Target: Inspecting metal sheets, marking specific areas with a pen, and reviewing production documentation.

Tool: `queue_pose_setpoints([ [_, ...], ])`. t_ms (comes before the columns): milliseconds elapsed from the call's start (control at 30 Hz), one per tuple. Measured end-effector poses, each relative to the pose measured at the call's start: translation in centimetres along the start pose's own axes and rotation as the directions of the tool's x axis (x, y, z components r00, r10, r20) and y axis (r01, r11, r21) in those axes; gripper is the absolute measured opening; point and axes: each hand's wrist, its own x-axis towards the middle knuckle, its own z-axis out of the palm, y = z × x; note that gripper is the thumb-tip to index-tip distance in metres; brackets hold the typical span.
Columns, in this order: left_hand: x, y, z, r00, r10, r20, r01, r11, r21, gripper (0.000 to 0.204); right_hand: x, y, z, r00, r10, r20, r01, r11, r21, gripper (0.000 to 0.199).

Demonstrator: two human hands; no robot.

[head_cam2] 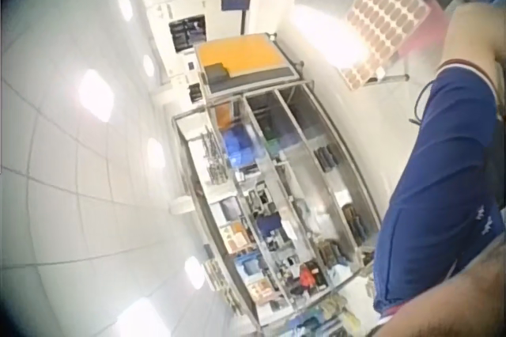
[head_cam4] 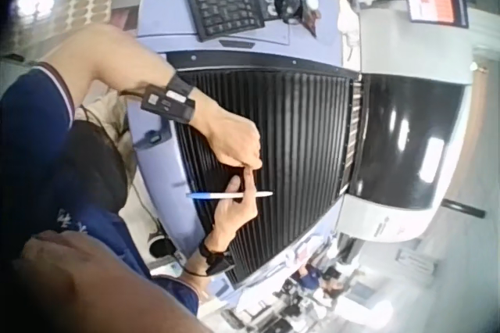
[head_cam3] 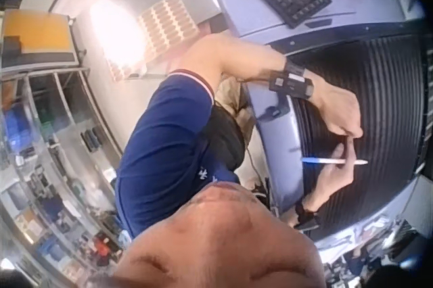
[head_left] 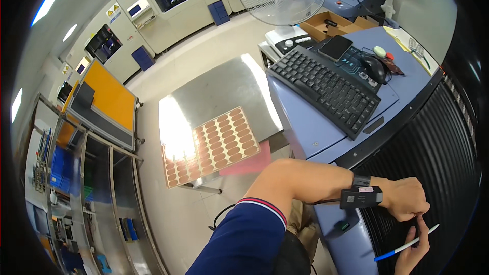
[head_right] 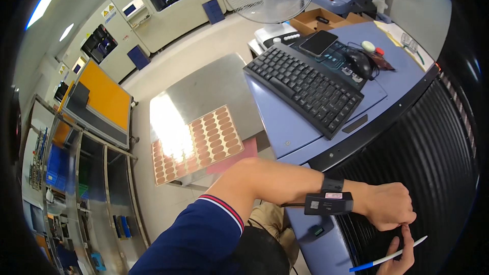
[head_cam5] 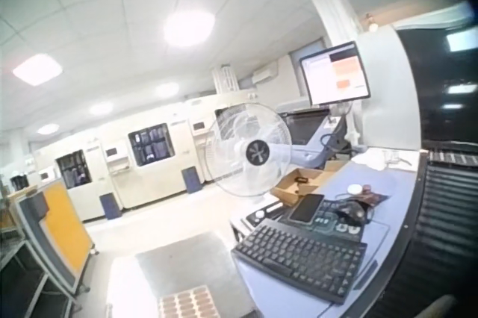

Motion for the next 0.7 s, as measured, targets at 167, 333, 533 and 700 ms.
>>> queue_pose_setpoints([
  [167, 0.2, -0.1, -0.1, 1.000, -0.016, -0.004, 0.016, 1.000, -0.014, 0.012, -0.4, 1.7, 0.8, 0.996, 0.018, 0.090, -0.025, 0.997, 0.077, 0.031],
  [333, 0.0, 0.6, -1.0, 0.998, -0.064, 0.013, 0.064, 0.998, -0.001, 0.012, -0.6, 2.3, 0.7, 0.999, 0.031, 0.033, -0.035, 0.993, 0.114, 0.031],
  [533, 0.0, 0.3, -0.7, 0.998, -0.022, -0.057, 0.020, 0.999, -0.030, 0.012, -0.6, 2.0, 0.8, 0.996, 0.080, 0.037, -0.083, 0.990, 0.114, 0.031],
  [700, 0.0, 0.6, -0.6, 0.994, -0.031, -0.105, 0.029, 0.999, -0.022, 0.014, -0.7, 3.0, 0.7, 0.997, 0.058, 0.044, -0.064, 0.988, 0.141, 0.031],
])
